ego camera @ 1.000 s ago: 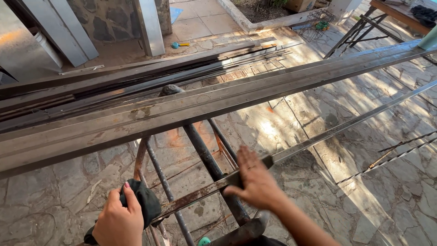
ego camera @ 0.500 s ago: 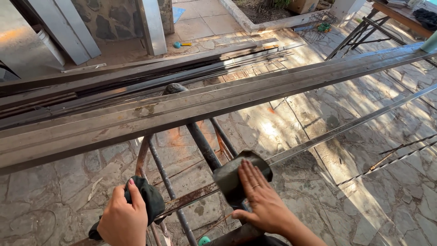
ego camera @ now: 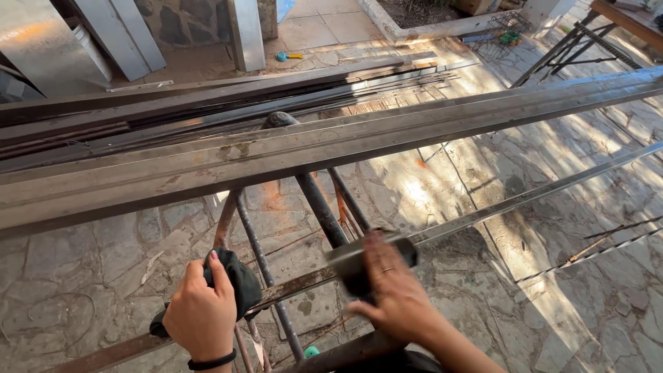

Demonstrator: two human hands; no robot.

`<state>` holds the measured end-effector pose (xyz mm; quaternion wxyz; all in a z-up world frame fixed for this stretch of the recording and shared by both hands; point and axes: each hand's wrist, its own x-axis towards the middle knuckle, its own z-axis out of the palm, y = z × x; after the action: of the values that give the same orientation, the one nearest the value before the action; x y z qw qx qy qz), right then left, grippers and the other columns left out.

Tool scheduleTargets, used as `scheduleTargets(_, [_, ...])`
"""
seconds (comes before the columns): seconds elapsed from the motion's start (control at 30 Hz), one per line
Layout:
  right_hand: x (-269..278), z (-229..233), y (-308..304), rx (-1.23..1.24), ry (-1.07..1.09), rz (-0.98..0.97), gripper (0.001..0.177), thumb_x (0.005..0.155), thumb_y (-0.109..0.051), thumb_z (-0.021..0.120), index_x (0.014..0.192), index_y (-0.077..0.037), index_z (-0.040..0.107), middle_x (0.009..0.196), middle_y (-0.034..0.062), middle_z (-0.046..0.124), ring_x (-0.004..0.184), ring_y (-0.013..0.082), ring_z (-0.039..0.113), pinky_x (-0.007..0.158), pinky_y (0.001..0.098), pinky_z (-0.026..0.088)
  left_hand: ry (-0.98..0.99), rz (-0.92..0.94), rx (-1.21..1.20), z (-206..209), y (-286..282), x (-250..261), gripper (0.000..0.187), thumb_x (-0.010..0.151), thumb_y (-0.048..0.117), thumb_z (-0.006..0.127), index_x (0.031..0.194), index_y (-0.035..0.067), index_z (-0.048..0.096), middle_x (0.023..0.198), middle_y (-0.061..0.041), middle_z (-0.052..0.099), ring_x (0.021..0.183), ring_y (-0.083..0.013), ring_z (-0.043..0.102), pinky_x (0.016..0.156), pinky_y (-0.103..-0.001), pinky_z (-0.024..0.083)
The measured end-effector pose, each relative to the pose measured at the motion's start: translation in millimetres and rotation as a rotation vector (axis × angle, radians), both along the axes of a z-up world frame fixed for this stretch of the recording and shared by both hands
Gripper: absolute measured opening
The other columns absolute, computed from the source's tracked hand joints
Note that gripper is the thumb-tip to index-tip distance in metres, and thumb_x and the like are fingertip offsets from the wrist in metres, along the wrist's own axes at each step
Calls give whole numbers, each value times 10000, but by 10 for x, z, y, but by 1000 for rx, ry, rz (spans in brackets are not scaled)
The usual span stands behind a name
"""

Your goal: Manually sanding a long metal beam using a sanding block and water for wet sanding to prepare the surface.

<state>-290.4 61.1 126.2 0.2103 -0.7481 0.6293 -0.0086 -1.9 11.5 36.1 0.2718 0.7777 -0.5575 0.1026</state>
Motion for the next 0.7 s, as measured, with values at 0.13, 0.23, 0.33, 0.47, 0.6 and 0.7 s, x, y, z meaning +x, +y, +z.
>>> scheduleTargets(0.13, [-384, -156, 3, -291, 209, -71, 1030, 871, -721, 287, 1498, -19, -130, 1593, 177, -154, 1475, 237, -140, 1177, 352, -75, 11, 8, -2, -16, 15, 0, 391, 1146, 403, 596, 847, 166, 686, 603, 16, 618, 466, -203, 565, 413, -336, 386])
scheduleTargets(0.23, [188, 150, 37, 112, 3, -119, 1198, 794, -749, 451, 1428, -130, -355, 1603, 61, -269, 1484, 247, -153, 1184, 542, 11, -11, 8, -6, -24, -26, -1, 405, 1156, 416, 598, 836, 180, 674, 589, 20, 602, 466, -197, 551, 416, -331, 364])
scheduleTargets(0.33, [266, -15, 52, -101, -7, 326, 1115, 774, -812, 61, 1465, 37, -152, 1571, 247, -175, 1476, 318, -149, 1169, 394, -84, -28, 0, 20, -41, 19, 34, 450, 1168, 419, 591, 795, 171, 638, 573, 11, 571, 458, -202, 523, 416, -335, 343])
scheduleTargets(0.47, [-345, -204, -74, -112, 223, -90, 1118, 826, -804, 241, 1466, -13, -222, 1585, 171, -212, 1470, 269, -152, 1190, 406, -53, 0, 12, -14, -8, -36, 11, 433, 1160, 409, 607, 795, 178, 625, 592, 12, 583, 482, -215, 542, 425, -347, 351])
scheduleTargets(0.6, [385, 384, 72, 202, 0, -39, 1369, 774, -721, 677, 1448, -76, -325, 1591, 97, -314, 1473, 251, -230, 1202, 444, -84, -1, 2, 3, -56, -8, 14, 436, 1167, 410, 597, 797, 182, 636, 573, 25, 565, 448, -197, 505, 415, -330, 315])
scheduleTargets(0.7, [481, 150, 48, -2, -38, 305, 1121, 756, -812, 95, 1458, 15, -186, 1555, 240, -236, 1475, 334, -181, 1170, 406, -99, -15, 1, 16, -7, -13, 16, 426, 1166, 413, 601, 814, 178, 650, 568, 12, 559, 456, -198, 519, 419, -334, 340])
